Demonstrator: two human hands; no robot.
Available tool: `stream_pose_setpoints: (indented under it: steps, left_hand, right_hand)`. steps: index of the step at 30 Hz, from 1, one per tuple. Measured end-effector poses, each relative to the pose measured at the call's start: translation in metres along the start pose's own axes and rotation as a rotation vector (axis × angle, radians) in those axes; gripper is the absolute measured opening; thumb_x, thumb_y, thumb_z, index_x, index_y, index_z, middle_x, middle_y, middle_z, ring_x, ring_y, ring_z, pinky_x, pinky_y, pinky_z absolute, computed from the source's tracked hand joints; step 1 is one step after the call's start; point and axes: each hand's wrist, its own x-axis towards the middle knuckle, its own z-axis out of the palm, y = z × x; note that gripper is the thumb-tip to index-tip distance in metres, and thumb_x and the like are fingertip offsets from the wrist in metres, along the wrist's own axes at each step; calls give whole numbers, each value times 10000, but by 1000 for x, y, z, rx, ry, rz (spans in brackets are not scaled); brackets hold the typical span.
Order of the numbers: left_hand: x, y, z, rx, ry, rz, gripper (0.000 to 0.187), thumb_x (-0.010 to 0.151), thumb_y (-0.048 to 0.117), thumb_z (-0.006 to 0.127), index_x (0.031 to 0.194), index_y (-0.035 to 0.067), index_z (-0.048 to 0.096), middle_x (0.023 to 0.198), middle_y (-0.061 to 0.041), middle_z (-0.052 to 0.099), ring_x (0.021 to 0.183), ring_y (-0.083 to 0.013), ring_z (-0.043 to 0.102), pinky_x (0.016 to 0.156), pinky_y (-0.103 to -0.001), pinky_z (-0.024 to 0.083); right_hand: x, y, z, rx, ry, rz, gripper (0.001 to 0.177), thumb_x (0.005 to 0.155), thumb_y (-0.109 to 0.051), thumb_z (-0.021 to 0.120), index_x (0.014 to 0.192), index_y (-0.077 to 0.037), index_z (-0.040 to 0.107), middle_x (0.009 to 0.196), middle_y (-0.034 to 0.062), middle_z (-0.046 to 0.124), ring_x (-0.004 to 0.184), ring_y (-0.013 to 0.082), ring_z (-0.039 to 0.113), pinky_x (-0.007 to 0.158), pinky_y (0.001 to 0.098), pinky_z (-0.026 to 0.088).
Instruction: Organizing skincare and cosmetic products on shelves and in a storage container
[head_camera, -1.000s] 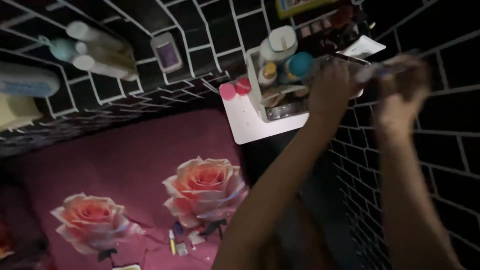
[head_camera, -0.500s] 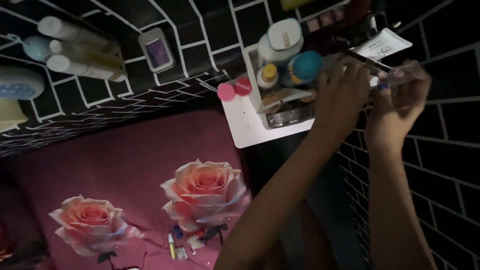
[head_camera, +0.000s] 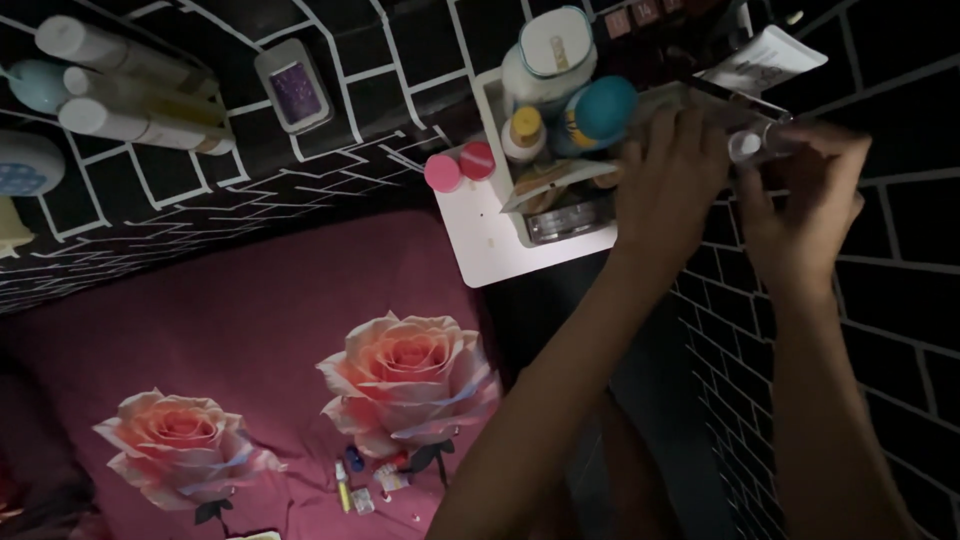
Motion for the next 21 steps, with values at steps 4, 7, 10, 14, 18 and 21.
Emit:
stream_pose_setpoints:
  steps: [4,7,10,14,18,21]
  left_hand:
    - [-4,-1,3,34,5,-8,278,812,152,770,1081,146,696,1275,-54,615,1202,-270,559,790,-400,449]
    - [1,1,5,47,62,-43,283,866,187,652,1130,113,726,1250,-72,638,1219,-257,597,816,-383,480]
    - [2,1,5,106,123,-50,182,885,145,659,1063,125,690,1129,-47,636,1016,-236,601,764,-364,432]
    - [1,6,5,115,119,-61,109,914,81,657,1009,102,706,1025,-47,581,976,-249,550,724,-364,416]
    - [-5,9,-3,226,-46,-44,275,936,221,610,1172,173,742,1329,-24,611,1221,-231,542,841,-349,422]
    - [-8,8,1,215,-95,-15,258,942,226,602,1156,182,739,1325,-32,641,1263,-248,525,884,-375,414]
  right_hand:
    - [1,4,1,-323,-18,-142,331,1042,96,781,1266,10,552,1222,163,707,955,288,745,766,362,552]
    - [-2,22,2,-335,5,-69,461,960,15,902,1245,-21,542,1213,137,703,1021,304,732,840,388,555]
    - [-5,29,1,-405,-13,-227,448,977,-14,894,1253,-1,541,1255,149,686,1055,358,728,835,425,554]
    - [1,9,3,-286,-46,110,592,909,-98,906,1214,-56,400,1163,144,705,1007,318,745,814,395,577]
    - [8,7,-2,-347,-170,88,639,926,-90,786,1338,-41,300,1298,217,664,1071,455,682,822,501,530]
    - [17,2,-4,-344,-218,49,669,929,-87,779,1378,-19,288,1327,270,651,1069,504,673,781,525,537]
